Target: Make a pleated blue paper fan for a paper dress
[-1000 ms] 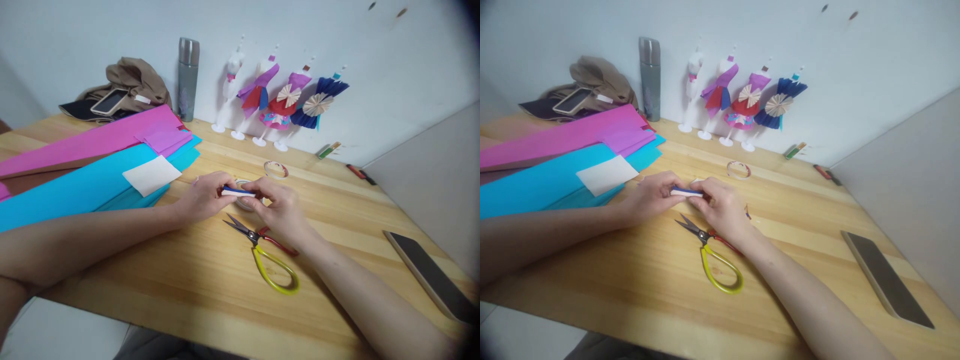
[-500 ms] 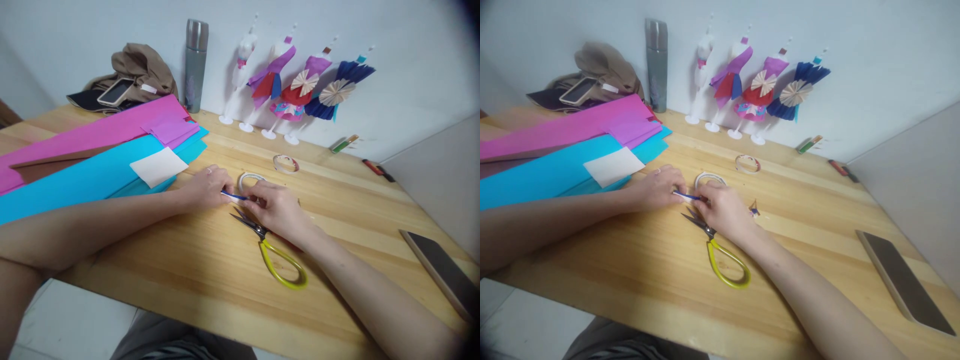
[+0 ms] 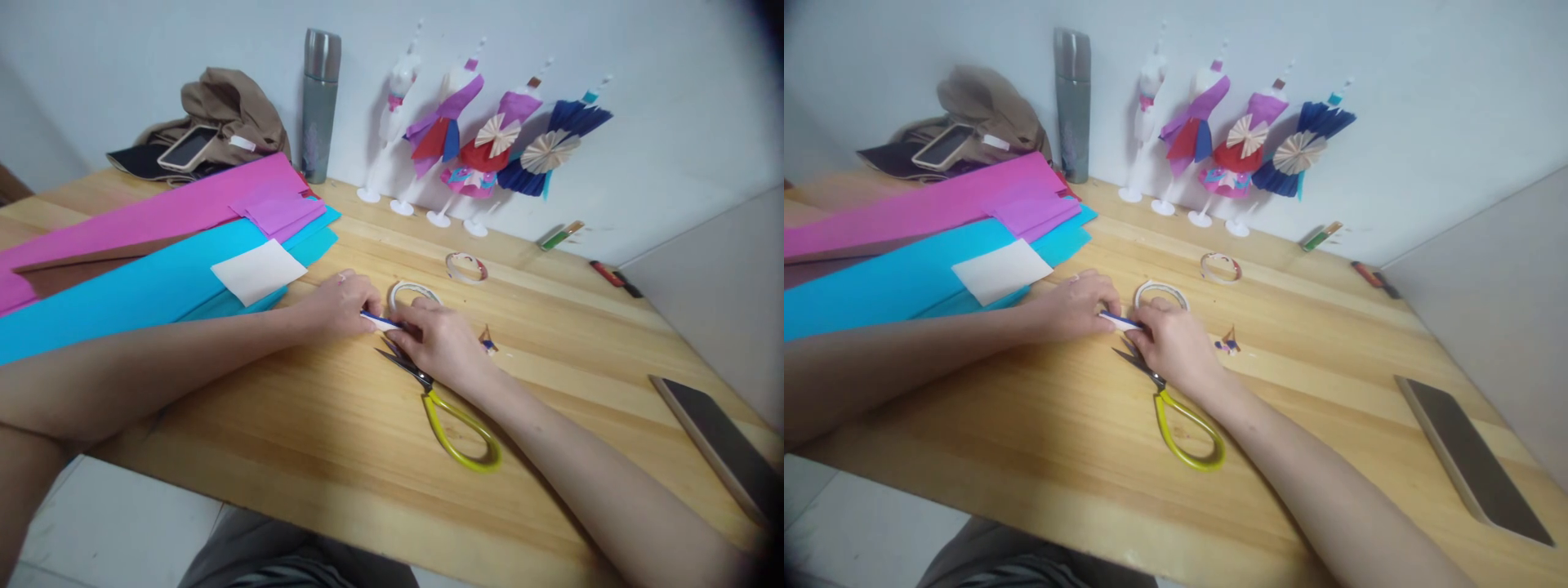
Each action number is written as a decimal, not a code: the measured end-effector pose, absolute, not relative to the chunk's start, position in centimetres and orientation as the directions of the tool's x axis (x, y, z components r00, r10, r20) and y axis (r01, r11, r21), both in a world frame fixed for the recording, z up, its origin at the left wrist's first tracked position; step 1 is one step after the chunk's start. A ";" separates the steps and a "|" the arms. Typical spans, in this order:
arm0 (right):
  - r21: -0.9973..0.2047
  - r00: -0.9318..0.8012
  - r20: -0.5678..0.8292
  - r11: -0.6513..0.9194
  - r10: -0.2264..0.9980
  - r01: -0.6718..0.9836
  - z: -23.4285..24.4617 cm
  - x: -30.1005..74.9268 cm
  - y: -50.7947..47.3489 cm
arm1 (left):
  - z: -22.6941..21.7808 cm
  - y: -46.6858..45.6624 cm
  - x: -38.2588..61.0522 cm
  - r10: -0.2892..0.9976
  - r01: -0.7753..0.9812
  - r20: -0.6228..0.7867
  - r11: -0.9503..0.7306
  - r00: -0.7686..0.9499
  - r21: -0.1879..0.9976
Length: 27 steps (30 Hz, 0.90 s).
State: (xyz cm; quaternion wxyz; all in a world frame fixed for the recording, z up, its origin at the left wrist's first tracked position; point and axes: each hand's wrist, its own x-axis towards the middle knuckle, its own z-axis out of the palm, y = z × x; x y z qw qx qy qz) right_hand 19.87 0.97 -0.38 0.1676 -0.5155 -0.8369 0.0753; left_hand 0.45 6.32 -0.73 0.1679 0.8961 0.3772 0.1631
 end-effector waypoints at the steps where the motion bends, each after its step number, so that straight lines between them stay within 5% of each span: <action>1: -0.301 -0.416 0.187 0.455 0.890 0.838 -0.4 19.8 1.0 | -0.5 6.4 0.5 0.725 0.622 0.147 -0.662 0.673 0.418; 7: -0.315 -0.400 0.210 0.449 0.892 0.836 -0.7 19.7 0.9 | 0.5 6.5 0.5 0.671 0.614 0.008 -0.684 0.742 0.393; 18: -0.333 -0.440 0.204 0.484 0.875 0.809 -0.2 20.0 1.0 | -0.4 5.7 0.4 0.686 0.540 0.206 -0.693 0.698 0.477; 27: -0.277 -0.450 0.258 0.512 0.855 0.814 -0.7 20.2 1.2 | -0.6 5.6 0.2 0.595 0.514 0.243 -0.795 0.766 0.322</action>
